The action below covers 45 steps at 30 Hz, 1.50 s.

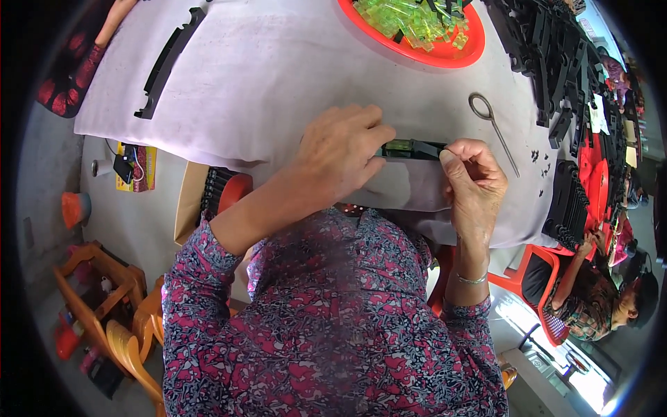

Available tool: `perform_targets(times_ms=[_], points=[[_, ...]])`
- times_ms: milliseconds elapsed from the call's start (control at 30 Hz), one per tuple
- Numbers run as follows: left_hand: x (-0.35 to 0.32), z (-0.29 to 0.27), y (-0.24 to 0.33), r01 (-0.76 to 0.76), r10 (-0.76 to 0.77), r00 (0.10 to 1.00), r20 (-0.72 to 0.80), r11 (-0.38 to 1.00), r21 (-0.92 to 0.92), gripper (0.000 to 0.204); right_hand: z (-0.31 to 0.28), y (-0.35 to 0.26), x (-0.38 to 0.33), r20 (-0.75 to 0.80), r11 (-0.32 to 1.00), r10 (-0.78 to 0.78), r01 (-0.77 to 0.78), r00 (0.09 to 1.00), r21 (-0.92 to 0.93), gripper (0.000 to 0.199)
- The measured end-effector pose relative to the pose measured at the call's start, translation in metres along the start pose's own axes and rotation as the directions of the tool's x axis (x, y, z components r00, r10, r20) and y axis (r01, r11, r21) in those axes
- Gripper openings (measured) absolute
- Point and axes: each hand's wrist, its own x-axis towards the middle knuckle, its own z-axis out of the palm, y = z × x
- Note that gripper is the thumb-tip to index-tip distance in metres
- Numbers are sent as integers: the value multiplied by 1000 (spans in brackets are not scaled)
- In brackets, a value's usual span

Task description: The person assembles spirit levels by inserting green vials into black plastic frames and securing them using a looped metal tool.

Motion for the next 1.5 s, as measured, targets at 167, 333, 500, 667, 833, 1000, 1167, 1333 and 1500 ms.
perform_targets(times_ms=[167,333,500,667,833,1000,1167,1333,1500], points=[[9,13,-4,-69,64,996,-61,994,-86,32,0,5,4,27,994,-64,66,998,-89,6],[6,26,-7,-21,8,997,-80,986,-162,34,-2,13,17,63,969,-103,114,993,-217,7],[4,27,-10,38,-50,997,-52,980,-197,31,1,19,22,70,907,-160,174,985,-383,6],[2,28,-12,46,-57,997,-45,975,-216,33,6,17,21,54,896,-156,164,986,-412,5],[1,27,-12,47,-59,997,-46,972,-231,32,7,17,20,35,857,-176,171,984,-486,6],[-2,26,-15,-2,-22,994,-104,974,-227,37,10,12,16,14,835,-155,139,988,-532,6],[-2,25,-15,21,-34,998,-56,974,-224,31,5,20,19,26,847,-202,188,979,-497,5],[-2,28,-17,-1,-18,997,-78,972,-236,33,3,20,20,22,851,-179,166,984,-498,6],[-2,29,-18,-24,1,996,-93,969,-244,34,-6,24,24,74,940,-143,159,987,-303,5]])
